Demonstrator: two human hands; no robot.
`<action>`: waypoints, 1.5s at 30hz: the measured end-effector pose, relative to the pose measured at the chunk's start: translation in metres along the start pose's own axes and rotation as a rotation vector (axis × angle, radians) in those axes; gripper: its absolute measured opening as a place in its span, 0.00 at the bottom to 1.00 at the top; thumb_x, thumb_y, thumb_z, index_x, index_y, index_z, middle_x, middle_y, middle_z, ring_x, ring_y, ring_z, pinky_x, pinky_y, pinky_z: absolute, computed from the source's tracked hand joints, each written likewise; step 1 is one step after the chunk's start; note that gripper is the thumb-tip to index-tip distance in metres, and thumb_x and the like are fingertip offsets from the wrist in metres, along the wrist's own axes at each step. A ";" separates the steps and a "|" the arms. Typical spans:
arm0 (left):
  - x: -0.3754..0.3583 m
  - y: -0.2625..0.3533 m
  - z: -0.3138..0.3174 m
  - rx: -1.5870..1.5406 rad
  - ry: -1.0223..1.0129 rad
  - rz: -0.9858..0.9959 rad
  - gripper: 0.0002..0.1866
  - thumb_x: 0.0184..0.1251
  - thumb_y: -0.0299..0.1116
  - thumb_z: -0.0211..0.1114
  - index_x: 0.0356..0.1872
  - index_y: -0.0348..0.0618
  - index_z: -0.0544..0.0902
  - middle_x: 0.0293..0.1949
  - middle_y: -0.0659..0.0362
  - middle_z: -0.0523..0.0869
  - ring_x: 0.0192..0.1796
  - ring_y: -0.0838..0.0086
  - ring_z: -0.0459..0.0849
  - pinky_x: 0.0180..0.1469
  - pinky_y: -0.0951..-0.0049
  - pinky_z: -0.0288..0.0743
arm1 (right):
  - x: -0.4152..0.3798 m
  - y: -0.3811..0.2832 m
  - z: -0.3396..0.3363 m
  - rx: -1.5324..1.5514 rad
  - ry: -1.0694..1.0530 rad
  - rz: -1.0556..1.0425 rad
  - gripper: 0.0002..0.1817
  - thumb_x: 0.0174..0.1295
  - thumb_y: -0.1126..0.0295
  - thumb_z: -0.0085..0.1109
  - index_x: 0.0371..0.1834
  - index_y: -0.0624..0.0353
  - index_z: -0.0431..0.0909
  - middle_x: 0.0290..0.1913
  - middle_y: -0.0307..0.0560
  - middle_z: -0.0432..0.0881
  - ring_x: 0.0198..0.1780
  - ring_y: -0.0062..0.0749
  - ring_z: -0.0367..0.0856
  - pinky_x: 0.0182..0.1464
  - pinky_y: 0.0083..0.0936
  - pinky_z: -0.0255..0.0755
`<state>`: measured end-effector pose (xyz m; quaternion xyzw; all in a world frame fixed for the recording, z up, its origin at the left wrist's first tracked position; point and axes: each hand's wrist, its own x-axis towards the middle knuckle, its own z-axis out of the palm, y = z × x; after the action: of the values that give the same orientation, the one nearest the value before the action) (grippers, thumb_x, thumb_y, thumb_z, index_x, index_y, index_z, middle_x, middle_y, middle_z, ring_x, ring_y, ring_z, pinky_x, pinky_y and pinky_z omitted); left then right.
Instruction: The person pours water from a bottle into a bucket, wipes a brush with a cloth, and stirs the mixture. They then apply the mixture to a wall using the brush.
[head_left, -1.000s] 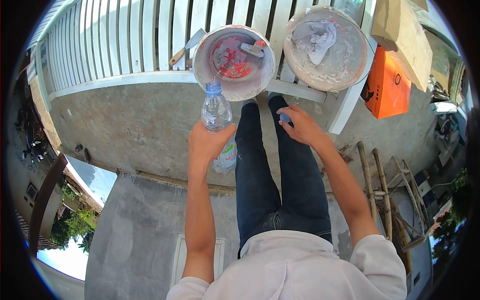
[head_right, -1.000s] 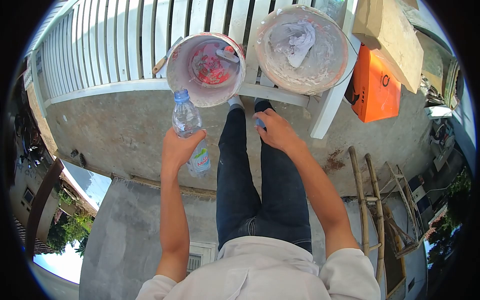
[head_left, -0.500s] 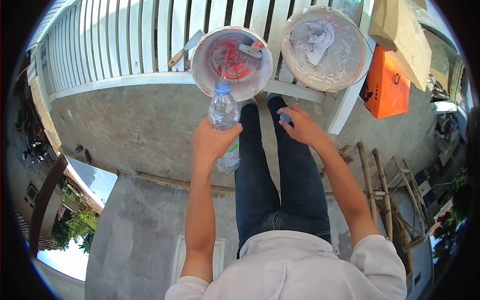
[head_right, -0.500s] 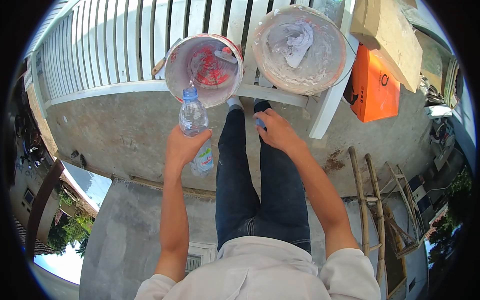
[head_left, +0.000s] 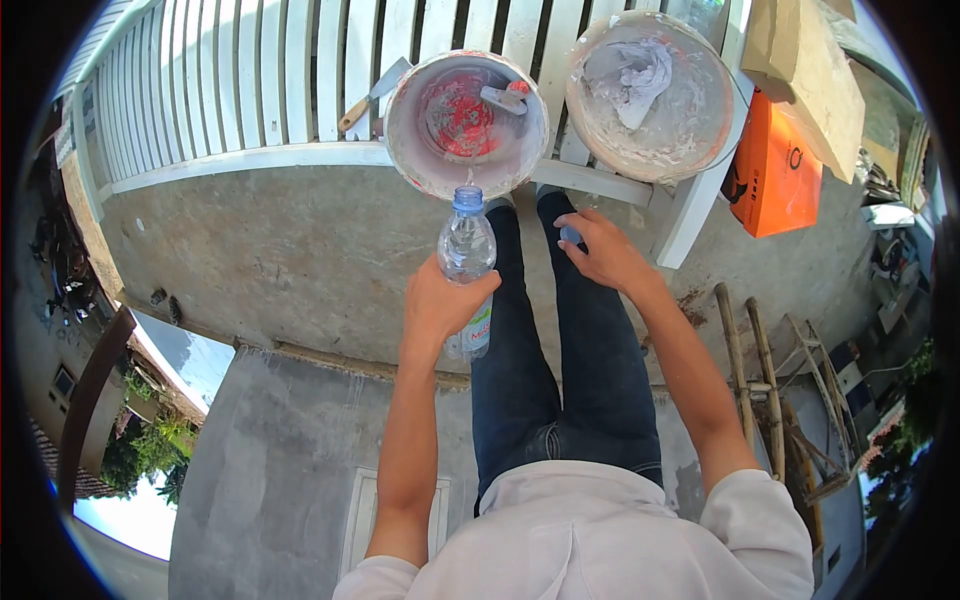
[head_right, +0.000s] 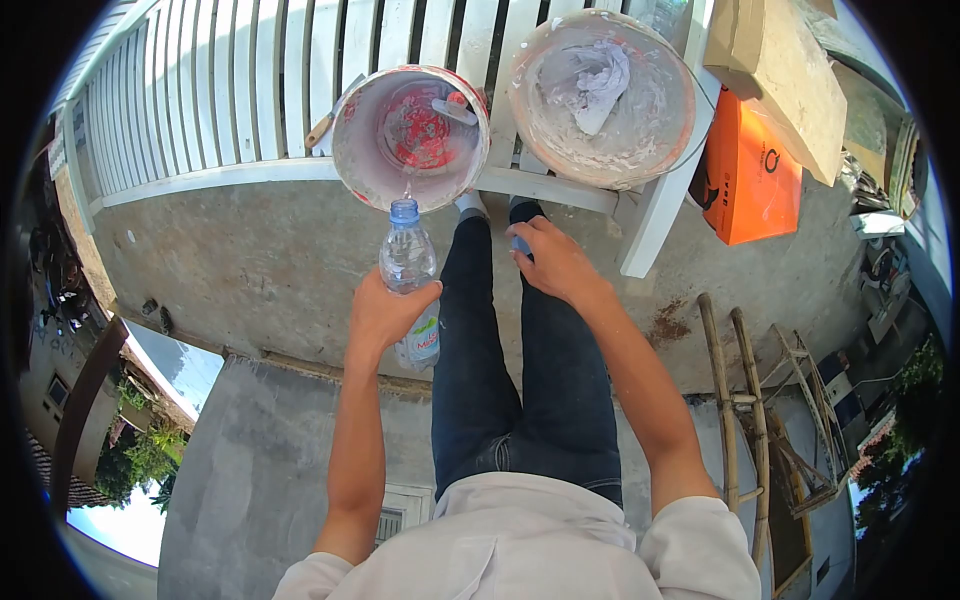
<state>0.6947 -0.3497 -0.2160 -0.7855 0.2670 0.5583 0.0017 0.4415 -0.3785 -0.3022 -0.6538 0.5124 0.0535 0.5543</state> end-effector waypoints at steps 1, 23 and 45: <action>-0.001 -0.002 0.000 -0.004 0.002 -0.011 0.25 0.47 0.44 0.76 0.44 0.37 0.86 0.40 0.47 0.90 0.44 0.56 0.90 0.49 0.60 0.80 | 0.000 0.000 0.000 0.000 -0.001 0.003 0.15 0.65 0.70 0.61 0.55 0.57 0.78 0.48 0.54 0.78 0.51 0.55 0.80 0.54 0.44 0.76; -0.001 -0.020 -0.008 -0.055 0.022 -0.026 0.24 0.47 0.43 0.75 0.43 0.37 0.86 0.41 0.47 0.90 0.46 0.55 0.89 0.49 0.59 0.79 | 0.003 -0.006 0.005 -0.012 0.000 -0.015 0.15 0.66 0.69 0.61 0.55 0.56 0.78 0.48 0.53 0.78 0.50 0.54 0.81 0.54 0.43 0.76; 0.003 -0.006 0.008 -0.133 0.085 0.394 0.26 0.47 0.34 0.79 0.49 0.40 0.82 0.43 0.49 0.88 0.48 0.54 0.88 0.51 0.61 0.79 | -0.017 -0.131 -0.076 0.175 0.322 -0.347 0.16 0.62 0.74 0.66 0.54 0.59 0.82 0.54 0.51 0.83 0.52 0.46 0.84 0.54 0.36 0.78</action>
<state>0.6909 -0.3439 -0.2237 -0.7394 0.3777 0.5305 -0.1707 0.4916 -0.4459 -0.1747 -0.6815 0.4768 -0.1917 0.5211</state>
